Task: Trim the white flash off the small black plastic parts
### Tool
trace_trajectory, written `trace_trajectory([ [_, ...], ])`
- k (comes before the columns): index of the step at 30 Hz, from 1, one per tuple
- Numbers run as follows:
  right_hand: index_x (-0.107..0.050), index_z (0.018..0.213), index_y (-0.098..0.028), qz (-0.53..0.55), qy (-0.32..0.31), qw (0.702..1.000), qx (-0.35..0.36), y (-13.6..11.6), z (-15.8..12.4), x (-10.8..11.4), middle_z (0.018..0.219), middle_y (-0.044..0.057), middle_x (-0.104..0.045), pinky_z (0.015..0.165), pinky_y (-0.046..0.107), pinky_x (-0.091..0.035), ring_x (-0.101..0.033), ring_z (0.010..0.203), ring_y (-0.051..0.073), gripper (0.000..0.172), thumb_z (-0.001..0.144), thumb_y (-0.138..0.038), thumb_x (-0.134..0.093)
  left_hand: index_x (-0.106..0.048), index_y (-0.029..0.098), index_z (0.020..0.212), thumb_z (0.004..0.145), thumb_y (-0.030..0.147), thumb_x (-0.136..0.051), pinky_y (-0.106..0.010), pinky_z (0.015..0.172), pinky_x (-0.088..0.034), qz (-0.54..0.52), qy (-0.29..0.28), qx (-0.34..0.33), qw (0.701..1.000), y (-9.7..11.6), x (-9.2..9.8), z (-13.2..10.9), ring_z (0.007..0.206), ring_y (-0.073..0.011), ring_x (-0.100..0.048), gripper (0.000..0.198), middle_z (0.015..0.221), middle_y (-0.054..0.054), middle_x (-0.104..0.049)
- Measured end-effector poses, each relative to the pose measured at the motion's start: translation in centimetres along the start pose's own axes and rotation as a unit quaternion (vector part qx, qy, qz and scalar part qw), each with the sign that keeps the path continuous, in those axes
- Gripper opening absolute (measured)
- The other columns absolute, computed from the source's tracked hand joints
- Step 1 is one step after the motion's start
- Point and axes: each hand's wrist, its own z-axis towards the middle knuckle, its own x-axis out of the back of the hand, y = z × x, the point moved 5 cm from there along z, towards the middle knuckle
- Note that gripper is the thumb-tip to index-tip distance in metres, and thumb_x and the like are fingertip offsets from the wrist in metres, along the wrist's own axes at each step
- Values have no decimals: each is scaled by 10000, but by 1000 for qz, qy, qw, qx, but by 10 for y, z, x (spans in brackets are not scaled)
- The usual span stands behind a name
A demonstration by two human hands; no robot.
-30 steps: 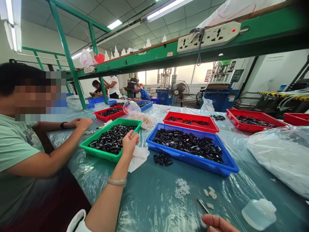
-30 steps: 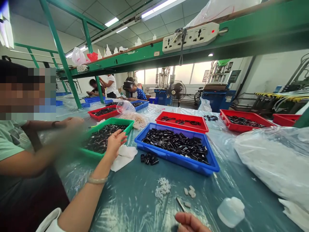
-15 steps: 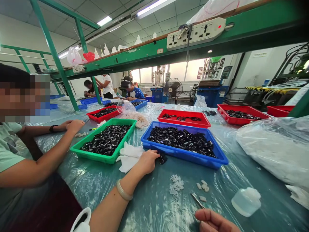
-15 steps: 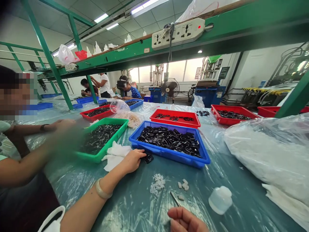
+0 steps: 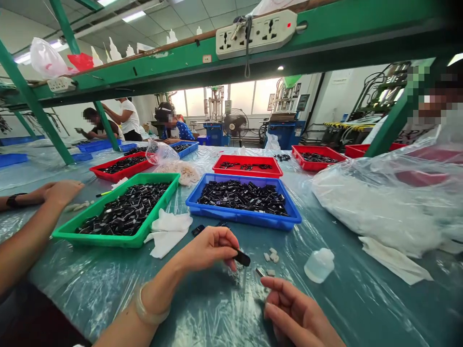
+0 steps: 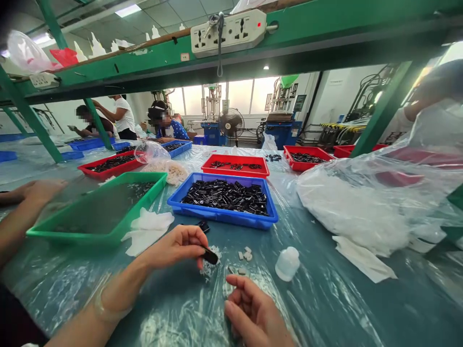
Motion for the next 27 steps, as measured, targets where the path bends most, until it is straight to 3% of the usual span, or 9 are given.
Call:
trace_trajectory([
  [4, -613, 1017, -141, -22, -14, 1000, -4, -5, -3, -3, 678, -3, -585, 552, 235, -412, -504, 564, 116, 426, 714, -427, -701, -617, 126, 789, 702, 311, -690, -225, 567, -477, -117, -103, 29, 987, 4, -25, -7, 576, -133, -634, 217, 698, -42, -654],
  [7, -661, 912, -135, -38, -51, 998, -20, -7, -5, -8, 659, 17, -625, 560, 231, -405, -513, 553, 113, 320, 748, -409, -664, -662, 120, 781, 687, 300, -708, -218, 564, -475, -142, -127, 47, 980, 3, -33, -8, 551, -116, -615, 208, 663, -29, -644],
  [13, -684, 803, -130, -40, -90, 995, -29, -11, -8, -13, 617, 18, -630, 521, 211, -363, -490, 501, 94, 302, 790, -424, -617, -689, 110, 790, 674, 272, -717, -210, 539, -464, -151, -117, 60, 980, 4, -43, -8, 524, -113, -605, 201, 602, -13, -619],
  [19, -640, 720, -137, 18, -36, 999, -28, -8, -5, -5, 603, 14, -629, 509, 199, -338, -472, 475, 79, 331, 785, -461, -629, -663, 110, 893, 638, 345, -748, -230, 554, -471, -215, -42, 66, 974, -3, -51, -1, 532, -115, -600, 357, 670, -34, -643],
  [27, -636, 707, -131, 15, -32, 999, -5, -10, -2, -5, 602, 11, -605, 508, 206, -340, -461, 473, 81, 354, 793, -474, -619, -685, 95, 795, 734, 465, -634, -182, 484, -407, -168, -79, 30, 982, -4, -64, -1, 496, -84, -521, 379, 613, -26, -574],
])
